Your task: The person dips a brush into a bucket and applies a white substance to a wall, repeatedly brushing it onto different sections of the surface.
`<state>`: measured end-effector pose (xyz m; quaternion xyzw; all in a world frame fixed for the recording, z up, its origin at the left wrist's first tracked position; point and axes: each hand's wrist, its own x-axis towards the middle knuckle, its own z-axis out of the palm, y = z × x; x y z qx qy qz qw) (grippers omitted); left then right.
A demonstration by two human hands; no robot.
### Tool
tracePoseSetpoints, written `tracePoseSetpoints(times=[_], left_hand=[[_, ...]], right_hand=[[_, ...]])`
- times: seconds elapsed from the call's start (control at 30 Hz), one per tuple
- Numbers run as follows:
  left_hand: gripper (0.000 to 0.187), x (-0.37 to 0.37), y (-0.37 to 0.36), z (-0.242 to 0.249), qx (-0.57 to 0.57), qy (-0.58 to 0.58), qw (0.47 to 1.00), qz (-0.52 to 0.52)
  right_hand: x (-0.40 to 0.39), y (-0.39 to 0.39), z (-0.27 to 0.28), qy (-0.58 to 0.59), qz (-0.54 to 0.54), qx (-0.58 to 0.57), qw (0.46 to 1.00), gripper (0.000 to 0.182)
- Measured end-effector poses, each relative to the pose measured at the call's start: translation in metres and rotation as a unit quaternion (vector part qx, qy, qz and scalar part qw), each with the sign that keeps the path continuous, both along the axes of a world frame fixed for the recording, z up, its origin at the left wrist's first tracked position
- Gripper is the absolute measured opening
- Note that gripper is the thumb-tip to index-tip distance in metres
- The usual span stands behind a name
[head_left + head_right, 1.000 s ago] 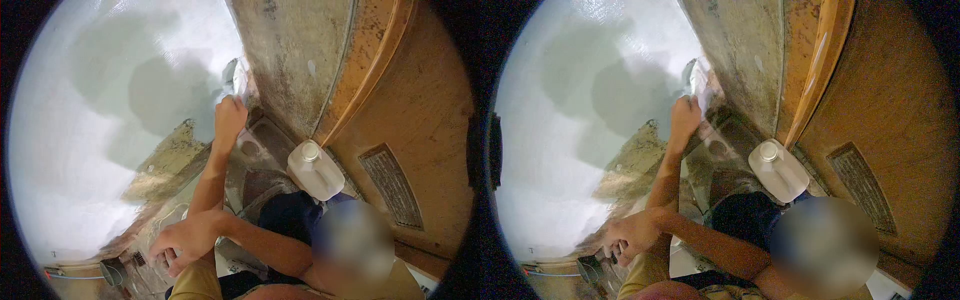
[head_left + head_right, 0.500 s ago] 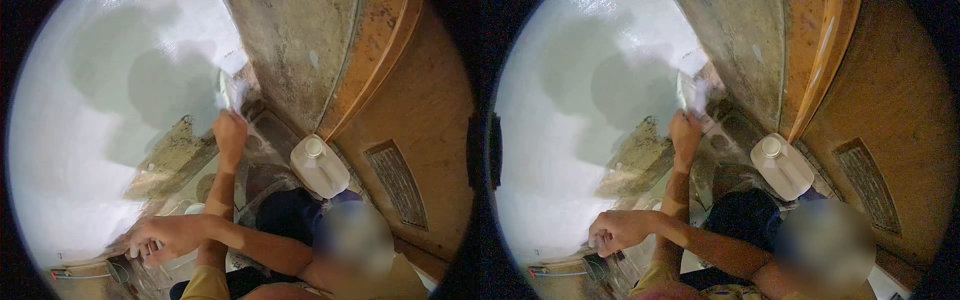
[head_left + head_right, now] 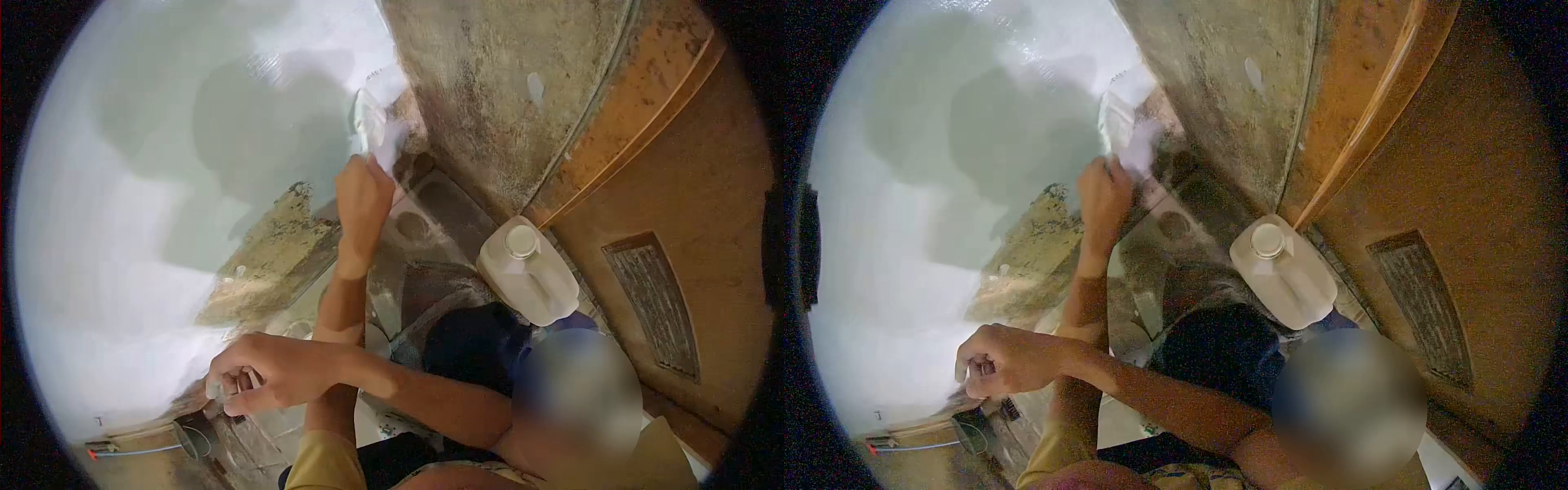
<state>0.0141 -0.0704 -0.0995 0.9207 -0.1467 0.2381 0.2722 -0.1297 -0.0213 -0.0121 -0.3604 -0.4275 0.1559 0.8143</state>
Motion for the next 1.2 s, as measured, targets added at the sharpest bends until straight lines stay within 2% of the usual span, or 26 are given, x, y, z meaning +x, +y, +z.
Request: tracePoseSetpoints(times=[0.1,0.17,0.3,0.37,0.5,0.57,0.7,0.77,0.9,0.97,1.07,1.2], left_hand=[[0.022,-0.010,0.010,0.009,-0.002,-0.014,1.000,-0.027],[0.029,-0.005,0.009,0.016,0.023,0.075,0.996,-0.034],[0.029,0.019,-0.010,0.028,0.012,0.068,0.997,-0.038],[0.029,0.030,-0.012,0.025,0.048,0.036,0.998,-0.028],[0.030,0.019,0.000,0.015,0.034,0.067,0.997,-0.004],[0.026,0.010,0.008,0.008,0.017,0.031,0.999,-0.004],[0.032,0.001,0.003,0.022,0.013,0.067,0.998,-0.009],[0.033,0.006,-0.007,0.028,0.031,0.041,0.998,-0.034],[0.034,0.026,-0.006,0.014,0.031,0.015,0.999,-0.026],[0.030,0.020,0.002,0.008,-0.025,0.075,0.996,-0.032],[0.032,0.005,0.001,0.017,-0.057,0.139,0.988,-0.014],[0.033,0.024,-0.005,0.018,-0.078,0.129,0.987,-0.047]], right_hand=[[0.002,0.005,-0.002,-0.016,0.001,0.016,1.000,0.028],[0.004,0.003,-0.002,-0.063,0.036,-0.013,0.997,0.029],[0.006,0.004,-0.004,-0.041,0.056,-0.025,0.997,0.027],[0.006,0.005,-0.005,-0.053,0.026,-0.023,0.998,0.025],[0.004,0.000,0.000,-0.065,0.017,-0.015,0.998,0.026],[0.003,0.001,0.002,-0.013,0.018,0.024,0.999,0.033],[0.001,0.004,0.002,-0.020,0.014,0.039,0.999,0.033],[0.003,0.001,0.000,-0.072,0.020,-0.003,0.997,0.026],[0.003,-0.009,-0.002,-0.049,0.021,-0.055,0.997,0.025],[0.002,-0.006,-0.004,-0.050,-0.021,0.007,0.999,0.031],[0.003,-0.012,-0.002,-0.048,-0.017,0.001,0.999,0.031],[0.005,-0.021,-0.001,-0.067,-0.011,-0.050,0.996,0.023]])
